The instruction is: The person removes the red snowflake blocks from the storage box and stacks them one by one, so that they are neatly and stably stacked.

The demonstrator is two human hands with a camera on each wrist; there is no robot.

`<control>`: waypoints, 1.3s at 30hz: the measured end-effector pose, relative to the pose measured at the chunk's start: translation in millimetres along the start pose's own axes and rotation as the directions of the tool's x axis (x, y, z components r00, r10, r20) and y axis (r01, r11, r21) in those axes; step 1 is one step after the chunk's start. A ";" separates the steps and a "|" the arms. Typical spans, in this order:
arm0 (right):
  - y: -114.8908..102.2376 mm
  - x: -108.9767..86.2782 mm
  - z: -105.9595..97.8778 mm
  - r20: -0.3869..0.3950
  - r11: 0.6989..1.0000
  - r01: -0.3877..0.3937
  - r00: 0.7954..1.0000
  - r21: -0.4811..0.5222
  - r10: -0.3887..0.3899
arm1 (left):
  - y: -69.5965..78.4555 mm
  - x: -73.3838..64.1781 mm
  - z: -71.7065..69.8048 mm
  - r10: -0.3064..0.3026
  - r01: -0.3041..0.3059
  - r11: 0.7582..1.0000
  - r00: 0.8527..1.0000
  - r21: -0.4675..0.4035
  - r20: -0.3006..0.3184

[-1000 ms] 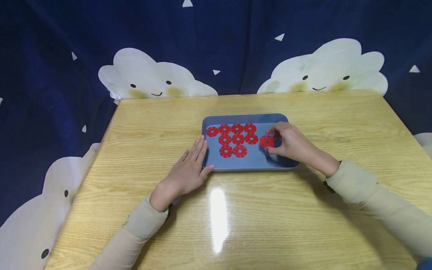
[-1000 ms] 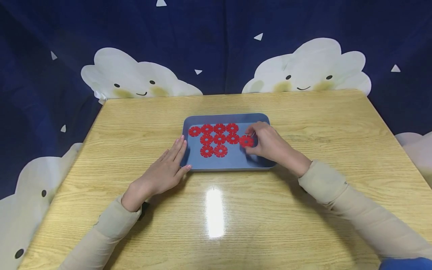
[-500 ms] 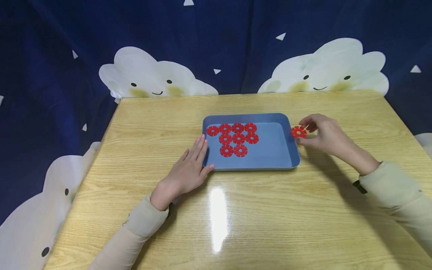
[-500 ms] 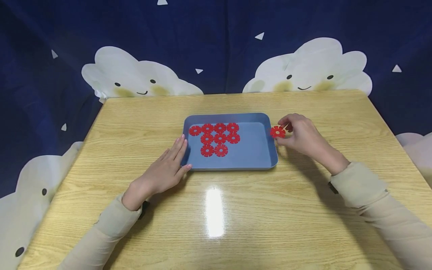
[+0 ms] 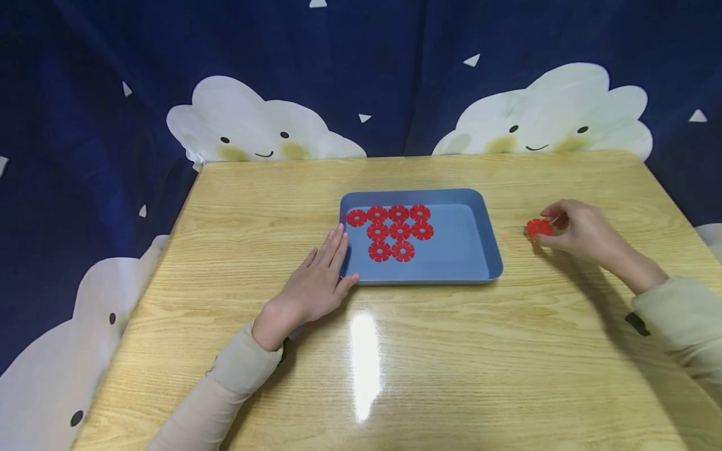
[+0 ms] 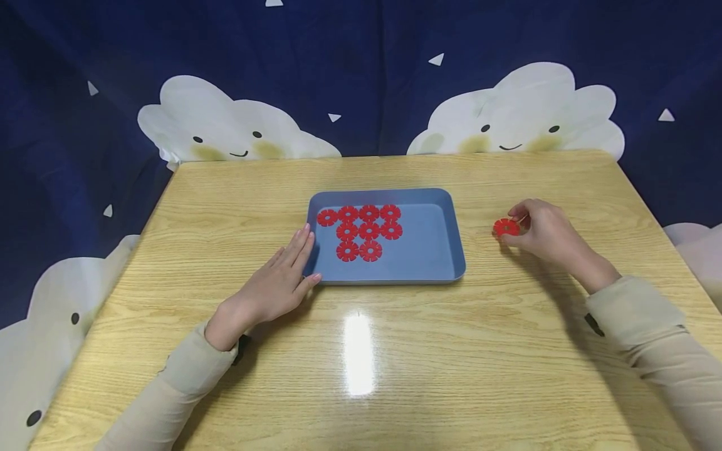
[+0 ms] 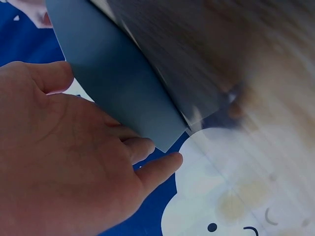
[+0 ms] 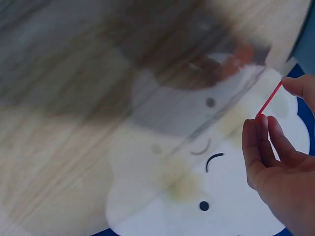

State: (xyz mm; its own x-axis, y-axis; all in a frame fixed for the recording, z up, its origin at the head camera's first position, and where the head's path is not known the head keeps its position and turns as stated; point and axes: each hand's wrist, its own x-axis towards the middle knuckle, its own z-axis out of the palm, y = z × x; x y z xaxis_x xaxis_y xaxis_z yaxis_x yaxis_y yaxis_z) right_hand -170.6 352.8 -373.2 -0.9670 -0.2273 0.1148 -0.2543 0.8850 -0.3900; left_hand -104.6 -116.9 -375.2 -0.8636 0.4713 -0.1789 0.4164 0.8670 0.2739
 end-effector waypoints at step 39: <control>9.5 -2.8 -4.7 0.011 1.000 0.002 1.000 0.004 -0.002 | 1.3 -0.6 -2.2 -0.001 0.001 1.000 1.000 -0.007 0.004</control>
State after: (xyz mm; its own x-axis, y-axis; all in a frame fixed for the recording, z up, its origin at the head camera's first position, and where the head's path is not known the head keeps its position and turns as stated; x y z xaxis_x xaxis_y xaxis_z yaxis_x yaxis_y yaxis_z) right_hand -170.3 363.8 -372.9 -0.9666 -0.2336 0.1055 -0.2563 0.8831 -0.3930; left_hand -104.2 -116.5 -372.7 -0.8632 0.4707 -0.1829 0.4130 0.8664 0.2805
